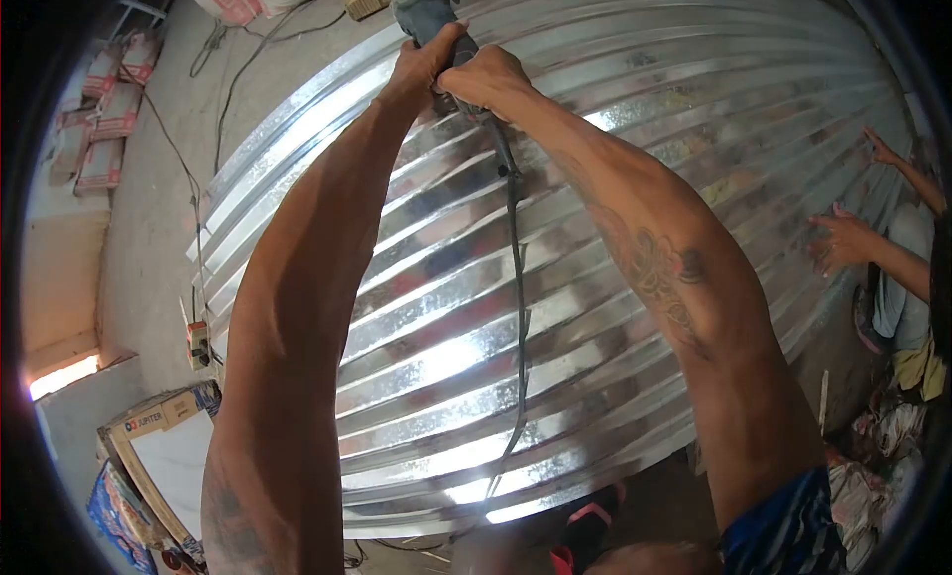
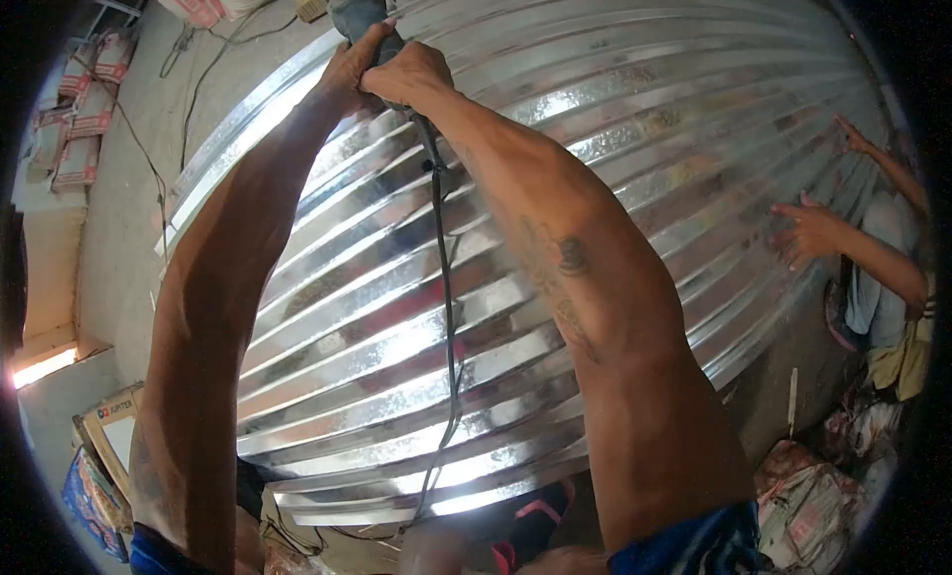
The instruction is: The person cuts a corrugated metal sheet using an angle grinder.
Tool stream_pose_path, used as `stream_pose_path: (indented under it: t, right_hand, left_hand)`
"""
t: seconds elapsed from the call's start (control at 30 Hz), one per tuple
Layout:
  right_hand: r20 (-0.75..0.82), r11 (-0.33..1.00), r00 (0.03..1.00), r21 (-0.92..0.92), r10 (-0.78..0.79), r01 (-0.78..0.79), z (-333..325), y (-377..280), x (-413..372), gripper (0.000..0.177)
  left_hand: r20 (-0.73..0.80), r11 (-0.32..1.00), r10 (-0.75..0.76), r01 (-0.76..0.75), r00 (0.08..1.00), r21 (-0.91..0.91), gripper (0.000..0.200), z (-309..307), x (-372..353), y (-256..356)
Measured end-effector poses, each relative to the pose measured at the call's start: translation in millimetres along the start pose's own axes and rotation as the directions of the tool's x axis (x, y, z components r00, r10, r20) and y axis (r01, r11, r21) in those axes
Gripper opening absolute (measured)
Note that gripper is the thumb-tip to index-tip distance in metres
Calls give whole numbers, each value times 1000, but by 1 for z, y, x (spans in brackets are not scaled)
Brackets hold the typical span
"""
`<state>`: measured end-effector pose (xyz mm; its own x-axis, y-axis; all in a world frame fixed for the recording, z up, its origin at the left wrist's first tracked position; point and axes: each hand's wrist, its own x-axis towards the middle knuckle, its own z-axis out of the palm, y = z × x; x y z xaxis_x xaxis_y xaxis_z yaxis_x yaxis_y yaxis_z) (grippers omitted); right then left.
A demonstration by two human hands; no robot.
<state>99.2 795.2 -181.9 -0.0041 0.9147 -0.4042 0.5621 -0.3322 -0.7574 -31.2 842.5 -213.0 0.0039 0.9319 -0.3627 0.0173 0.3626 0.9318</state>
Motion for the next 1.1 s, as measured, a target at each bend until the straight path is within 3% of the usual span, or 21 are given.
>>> stream_pose_path:
  t: [0.17, 0.37, 0.87, 1.1]
  right_hand:
    - [-23, 1000, 1000, 0, -21, 21, 2, -1, 15, 46]
    - [7, 998, 999, 43, -48, 47, 2, 2, 23, 44]
    - [-1, 998, 1000, 56, 8, -8, 0, -6, 19, 43]
    - [16, 997, 1000, 74, 27, -28, -5, -11, 13, 43]
  left_hand:
    - [41, 995, -62, 65, 997, -77, 102, 1, 8, 6]
    - [-50, 996, -83, 82, 995, -23, 107, 0, 5, 7]
    - [15, 998, -36, 37, 999, -57, 105, -3, 13, 0]
    - [11, 994, -103, 104, 995, -20, 107, -11, 35, -9]
